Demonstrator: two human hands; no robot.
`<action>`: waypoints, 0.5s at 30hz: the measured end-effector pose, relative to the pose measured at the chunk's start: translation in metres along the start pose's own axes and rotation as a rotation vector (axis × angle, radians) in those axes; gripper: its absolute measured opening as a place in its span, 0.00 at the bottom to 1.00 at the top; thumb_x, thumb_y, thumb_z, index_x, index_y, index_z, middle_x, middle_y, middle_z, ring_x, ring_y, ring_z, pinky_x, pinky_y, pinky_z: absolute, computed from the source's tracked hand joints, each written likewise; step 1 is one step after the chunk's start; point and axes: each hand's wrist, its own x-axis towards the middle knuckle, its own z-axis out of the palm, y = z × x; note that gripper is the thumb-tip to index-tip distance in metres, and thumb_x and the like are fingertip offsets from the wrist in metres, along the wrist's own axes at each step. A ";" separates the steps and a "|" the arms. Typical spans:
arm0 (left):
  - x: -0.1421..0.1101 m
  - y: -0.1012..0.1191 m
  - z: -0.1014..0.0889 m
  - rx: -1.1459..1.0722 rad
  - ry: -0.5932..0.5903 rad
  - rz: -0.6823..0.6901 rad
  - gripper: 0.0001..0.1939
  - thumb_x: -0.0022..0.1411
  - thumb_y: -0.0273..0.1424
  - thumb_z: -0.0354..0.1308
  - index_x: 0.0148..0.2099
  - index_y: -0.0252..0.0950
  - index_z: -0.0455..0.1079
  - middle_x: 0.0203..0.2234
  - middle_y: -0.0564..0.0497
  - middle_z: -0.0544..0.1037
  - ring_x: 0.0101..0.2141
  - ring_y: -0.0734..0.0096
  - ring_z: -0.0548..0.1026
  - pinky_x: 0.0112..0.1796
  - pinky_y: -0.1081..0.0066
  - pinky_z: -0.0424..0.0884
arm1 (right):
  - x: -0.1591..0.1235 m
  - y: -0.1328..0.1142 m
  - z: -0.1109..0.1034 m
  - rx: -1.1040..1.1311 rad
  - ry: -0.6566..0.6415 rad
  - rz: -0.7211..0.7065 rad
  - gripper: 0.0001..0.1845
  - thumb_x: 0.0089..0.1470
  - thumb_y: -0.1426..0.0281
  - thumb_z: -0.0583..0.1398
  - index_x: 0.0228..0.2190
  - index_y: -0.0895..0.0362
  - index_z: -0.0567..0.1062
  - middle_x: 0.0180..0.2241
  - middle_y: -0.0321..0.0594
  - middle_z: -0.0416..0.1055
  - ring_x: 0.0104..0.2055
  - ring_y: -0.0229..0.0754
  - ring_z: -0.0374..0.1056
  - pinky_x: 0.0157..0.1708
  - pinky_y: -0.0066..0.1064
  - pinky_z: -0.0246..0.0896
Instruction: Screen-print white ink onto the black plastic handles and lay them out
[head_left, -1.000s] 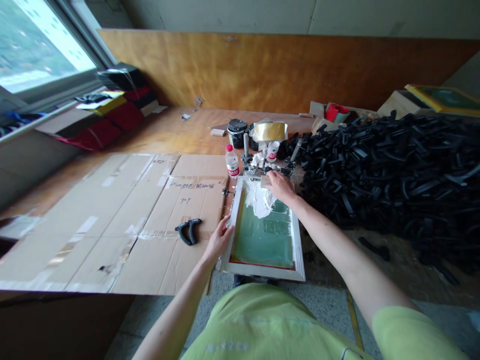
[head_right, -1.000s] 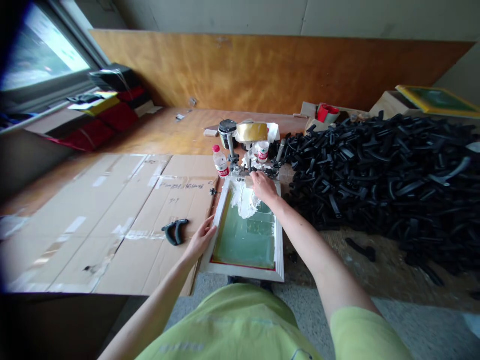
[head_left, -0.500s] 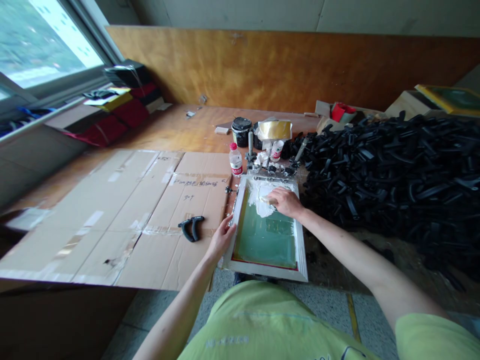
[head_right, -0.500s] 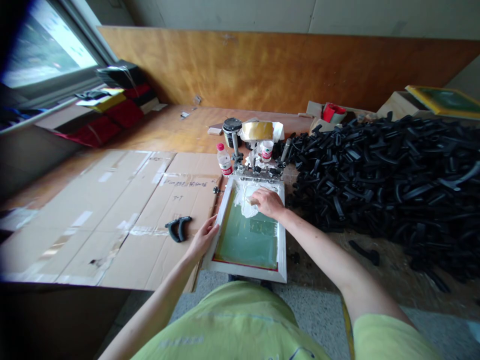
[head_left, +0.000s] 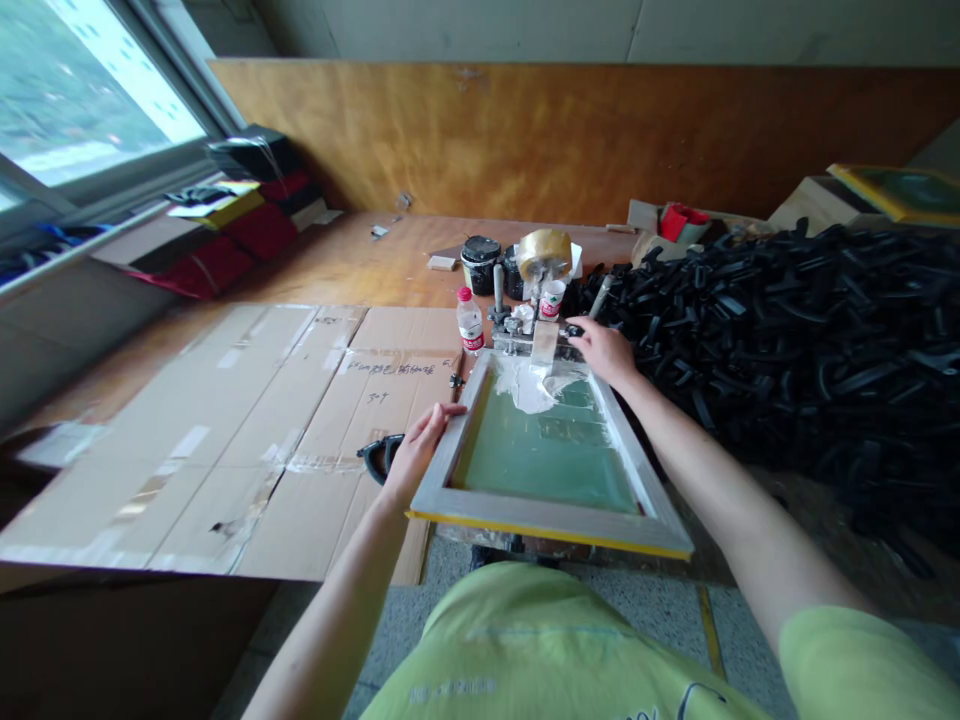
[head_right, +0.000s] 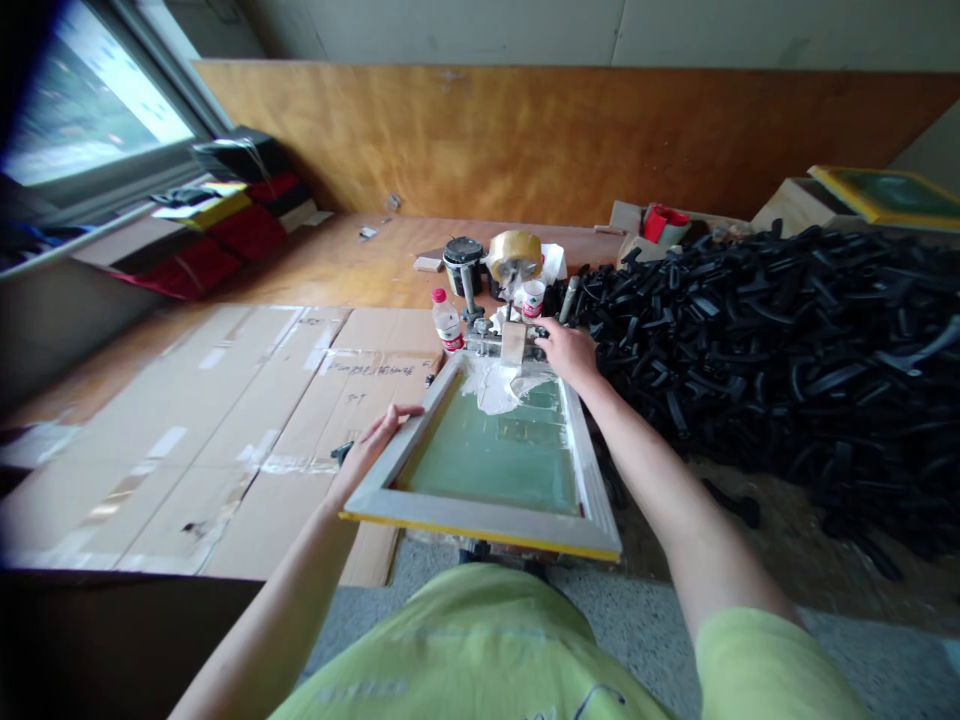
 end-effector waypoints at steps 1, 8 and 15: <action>0.004 0.011 0.004 -0.036 0.015 0.068 0.29 0.56 0.55 0.53 0.47 0.36 0.73 0.30 0.51 0.76 0.25 0.74 0.72 0.25 0.76 0.66 | -0.005 0.015 -0.003 0.016 0.044 0.093 0.15 0.56 0.65 0.57 0.45 0.52 0.75 0.31 0.38 0.77 0.33 0.43 0.70 0.36 0.31 0.62; 0.046 0.055 0.035 -0.296 0.033 0.265 0.28 0.60 0.53 0.49 0.49 0.36 0.68 0.35 0.47 0.77 0.35 0.70 0.76 0.31 0.74 0.71 | -0.088 0.038 0.044 0.059 -0.248 -0.003 0.15 0.53 0.62 0.61 0.42 0.55 0.74 0.37 0.41 0.74 0.40 0.44 0.68 0.41 0.34 0.62; 0.008 -0.043 0.071 -0.241 -0.176 -0.320 0.34 0.56 0.56 0.52 0.53 0.33 0.65 0.41 0.38 0.79 0.35 0.61 0.78 0.27 0.70 0.72 | -0.143 -0.062 0.062 -0.026 -0.167 -0.226 0.08 0.58 0.68 0.58 0.39 0.54 0.76 0.35 0.43 0.71 0.43 0.45 0.64 0.44 0.35 0.60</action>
